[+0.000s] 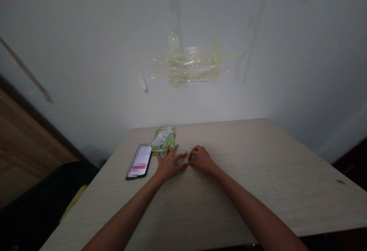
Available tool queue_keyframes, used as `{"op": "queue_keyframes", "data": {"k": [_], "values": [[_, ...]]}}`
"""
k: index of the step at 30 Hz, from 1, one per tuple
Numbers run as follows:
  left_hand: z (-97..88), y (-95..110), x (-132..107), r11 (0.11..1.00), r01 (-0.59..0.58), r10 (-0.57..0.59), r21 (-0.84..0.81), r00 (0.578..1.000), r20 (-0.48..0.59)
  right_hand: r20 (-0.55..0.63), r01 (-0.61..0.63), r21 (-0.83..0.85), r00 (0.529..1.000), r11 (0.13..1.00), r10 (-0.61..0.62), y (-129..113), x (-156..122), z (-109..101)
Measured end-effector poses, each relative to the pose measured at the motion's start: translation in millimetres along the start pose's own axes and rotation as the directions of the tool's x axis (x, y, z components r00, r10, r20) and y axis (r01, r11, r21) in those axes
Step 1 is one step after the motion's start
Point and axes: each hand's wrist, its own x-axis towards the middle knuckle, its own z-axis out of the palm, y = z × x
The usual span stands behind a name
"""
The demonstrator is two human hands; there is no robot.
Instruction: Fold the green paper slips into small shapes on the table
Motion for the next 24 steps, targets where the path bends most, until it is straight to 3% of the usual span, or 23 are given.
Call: {"op": "queue_keyframes", "data": {"k": [10, 16, 24], "values": [[-8.0, 11, 1, 0.999, 0.049, -0.049, 0.000, 0.997, 0.057, -0.011, -0.098, 0.010, 0.995, 0.995, 0.099, 4, 3, 5], [-7.3, 10, 3, 0.997, 0.081, -0.081, 0.000, 0.992, 0.098, -0.017, -0.073, -0.001, 0.997, 0.997, 0.072, 5, 4, 3], [-2.3, 7, 4, 0.998, 0.064, -0.063, -0.017, 0.996, 0.064, 0.003, -0.063, -0.002, 0.998, 0.998, 0.063, 10, 6, 5]]}}
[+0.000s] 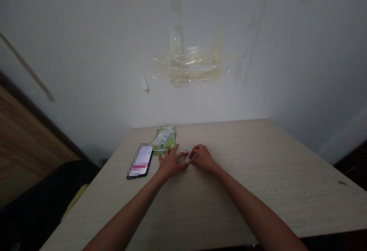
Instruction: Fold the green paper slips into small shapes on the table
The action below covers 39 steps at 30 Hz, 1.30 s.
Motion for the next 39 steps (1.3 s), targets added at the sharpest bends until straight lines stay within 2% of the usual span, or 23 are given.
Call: {"op": "queue_keyframes", "data": {"k": [15, 23, 30, 39], "values": [[2.2, -1, -3, 1.000, -0.009, 0.009, -0.018, 0.999, -0.035, 0.052, 0.067, 0.022, 0.996, 0.997, -0.068, 2, -4, -9], [1.0, 1, -3, 1.000, 0.000, 0.000, -0.007, 0.999, -0.036, 0.004, -0.001, 0.002, 1.000, 1.000, 0.001, -3, -1, -5], [0.4, 1, -2, 1.000, 0.010, -0.010, 0.009, 1.000, -0.019, -0.012, -0.005, -0.002, 1.000, 1.000, 0.005, 0, 1, 0], [3.7, 0, -2, 1.000, 0.000, 0.000, -0.005, 0.998, -0.058, 0.001, -0.003, 0.016, 1.000, 1.000, 0.003, 2, 0, -2]]}}
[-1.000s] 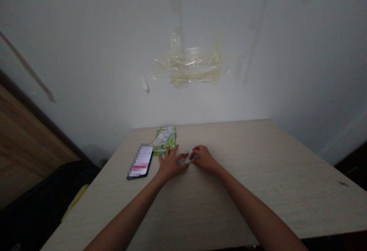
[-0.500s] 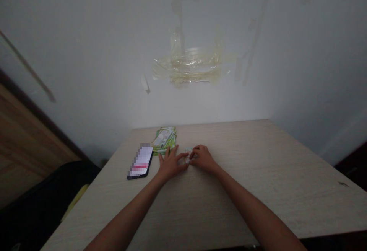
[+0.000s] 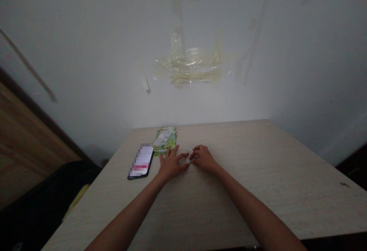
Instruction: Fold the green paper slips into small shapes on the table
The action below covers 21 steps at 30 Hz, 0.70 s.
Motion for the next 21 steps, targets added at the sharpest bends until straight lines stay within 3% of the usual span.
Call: {"op": "queue_keyframes", "data": {"k": [10, 21], "values": [[1.0, -0.3, -2.5, 1.000, -0.031, 0.031, 0.003, 0.999, -0.036, 0.021, 0.096, 0.050, 0.995, 0.994, -0.098, 8.2, -1.3, -4.8], [5.1, -0.5, -3.0, 0.999, -0.044, 0.044, -0.002, 0.995, -0.086, -0.038, 0.082, 0.009, 0.996, 0.997, -0.081, 6.0, -0.9, 1.6]]}}
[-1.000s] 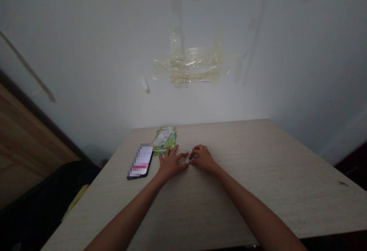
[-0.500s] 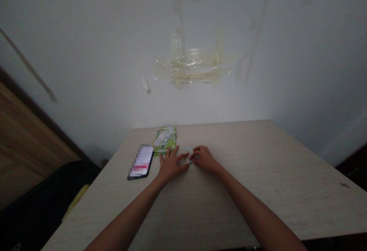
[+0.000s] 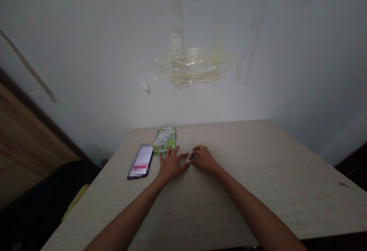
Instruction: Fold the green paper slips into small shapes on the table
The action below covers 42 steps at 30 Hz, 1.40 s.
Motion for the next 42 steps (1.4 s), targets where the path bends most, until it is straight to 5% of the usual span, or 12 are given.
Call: {"op": "queue_keyframes", "data": {"k": [16, 29, 42], "values": [[-0.1, 4, 1, 1.000, 0.021, -0.021, -0.014, 1.000, 0.022, 0.001, -0.034, -0.031, 0.999, 0.999, 0.034, 0, 2, 2], [0.2, 2, -2, 1.000, 0.019, -0.019, -0.017, 0.999, -0.027, -0.122, 0.147, 0.057, 0.983, 0.987, -0.139, 8, -8, -2], [-5.8, 5, -3, 0.996, 0.033, -0.039, -0.082, 0.996, -0.077, -0.030, 0.130, 0.023, 0.991, 0.991, -0.129, 3, -13, -10]]}}
